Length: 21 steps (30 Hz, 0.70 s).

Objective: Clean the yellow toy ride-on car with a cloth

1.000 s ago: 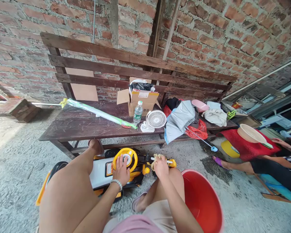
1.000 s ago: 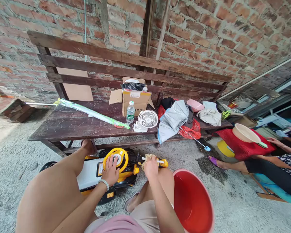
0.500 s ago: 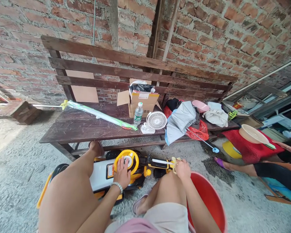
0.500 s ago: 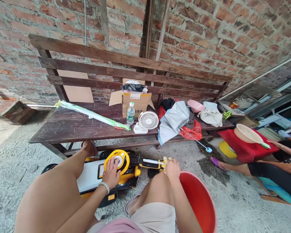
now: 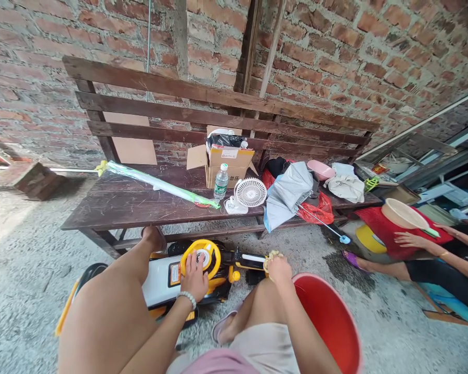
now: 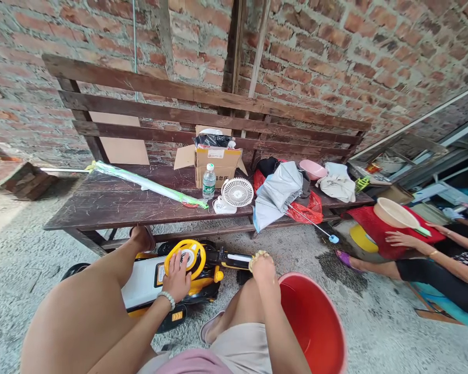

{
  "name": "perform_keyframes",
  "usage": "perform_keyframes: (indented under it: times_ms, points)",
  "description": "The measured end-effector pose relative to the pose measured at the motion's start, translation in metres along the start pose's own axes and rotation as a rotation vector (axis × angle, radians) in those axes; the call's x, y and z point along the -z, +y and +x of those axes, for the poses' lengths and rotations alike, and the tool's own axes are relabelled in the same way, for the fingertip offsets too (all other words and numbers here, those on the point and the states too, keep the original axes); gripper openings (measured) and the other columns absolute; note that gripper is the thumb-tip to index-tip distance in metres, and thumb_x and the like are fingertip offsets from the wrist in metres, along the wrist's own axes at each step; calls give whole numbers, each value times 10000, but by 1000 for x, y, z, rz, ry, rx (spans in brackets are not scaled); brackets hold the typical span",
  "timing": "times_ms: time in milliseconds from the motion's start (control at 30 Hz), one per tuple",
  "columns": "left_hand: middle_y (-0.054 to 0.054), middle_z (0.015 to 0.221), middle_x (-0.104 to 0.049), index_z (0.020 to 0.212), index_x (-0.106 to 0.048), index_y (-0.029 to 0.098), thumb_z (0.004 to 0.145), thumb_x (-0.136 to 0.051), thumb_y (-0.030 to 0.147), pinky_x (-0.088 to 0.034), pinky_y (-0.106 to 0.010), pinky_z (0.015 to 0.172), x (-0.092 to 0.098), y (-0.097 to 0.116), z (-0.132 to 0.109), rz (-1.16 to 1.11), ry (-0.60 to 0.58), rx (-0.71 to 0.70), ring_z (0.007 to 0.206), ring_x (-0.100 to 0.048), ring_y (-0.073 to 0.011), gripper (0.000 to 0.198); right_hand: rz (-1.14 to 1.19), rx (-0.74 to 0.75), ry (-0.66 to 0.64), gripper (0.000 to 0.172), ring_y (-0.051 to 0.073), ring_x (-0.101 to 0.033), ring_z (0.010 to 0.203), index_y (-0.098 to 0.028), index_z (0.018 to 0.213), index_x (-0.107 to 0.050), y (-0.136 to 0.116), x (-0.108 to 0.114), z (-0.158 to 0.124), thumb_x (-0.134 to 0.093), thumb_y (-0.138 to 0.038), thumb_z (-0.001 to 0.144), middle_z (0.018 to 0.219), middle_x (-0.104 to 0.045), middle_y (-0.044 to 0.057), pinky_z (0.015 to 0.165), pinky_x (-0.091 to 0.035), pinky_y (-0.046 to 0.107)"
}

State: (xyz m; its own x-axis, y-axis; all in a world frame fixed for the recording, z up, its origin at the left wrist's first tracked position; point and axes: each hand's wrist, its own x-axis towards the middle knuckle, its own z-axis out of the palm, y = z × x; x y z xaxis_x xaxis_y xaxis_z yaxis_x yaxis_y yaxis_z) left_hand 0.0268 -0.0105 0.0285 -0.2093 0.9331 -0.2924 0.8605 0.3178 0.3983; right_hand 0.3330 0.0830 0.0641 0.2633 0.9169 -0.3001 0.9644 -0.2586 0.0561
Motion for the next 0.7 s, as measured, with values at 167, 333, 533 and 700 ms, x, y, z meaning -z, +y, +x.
perform_keyframes:
  times_ms: [167, 333, 533, 700]
  points:
    - [-124, 1838, -125, 1703, -363, 202, 1012, -433, 226, -432, -688, 1207, 0, -2, 0, -28, -20, -15, 1701, -86, -347, 695, 248, 110, -36, 428, 287, -751, 1110, -101, 1354, -696, -59, -40, -59, -430, -244, 1050, 1296, -726, 227, 955, -552, 373]
    - [-126, 1839, -115, 1709, -346, 200, 1013, -422, 229, -424, -693, 1213, 3, -5, 0, -39, -40, -40, 1703, -72, -345, 701, 234, 350, 72, 520, 246, -665, 1276, -219, 1471, -654, -88, -65, -85, -484, -174, 982, 1455, -666, 124, 1057, -524, 313]
    - [-129, 1835, -140, 1705, -363, 198, 993, -444, 248, -422, -690, 1214, -3, -5, 1, -61, -18, -37, 1700, -77, -361, 718, 470, 21, 52, 504, 272, -737, 1139, -185, 1384, -705, -18, -43, -48, -355, -267, 1030, 1291, -760, 146, 979, -583, 365]
    - [-121, 1831, -171, 1692, -391, 198, 981, -454, 235, -412, -679, 1231, -5, -1, 1, -49, -3, -47, 1696, -109, -360, 715, 355, -284, 152, 624, 340, -715, 1190, -127, 1501, -614, 64, -10, -13, -220, -332, 1062, 1349, -710, 250, 917, -575, 414]
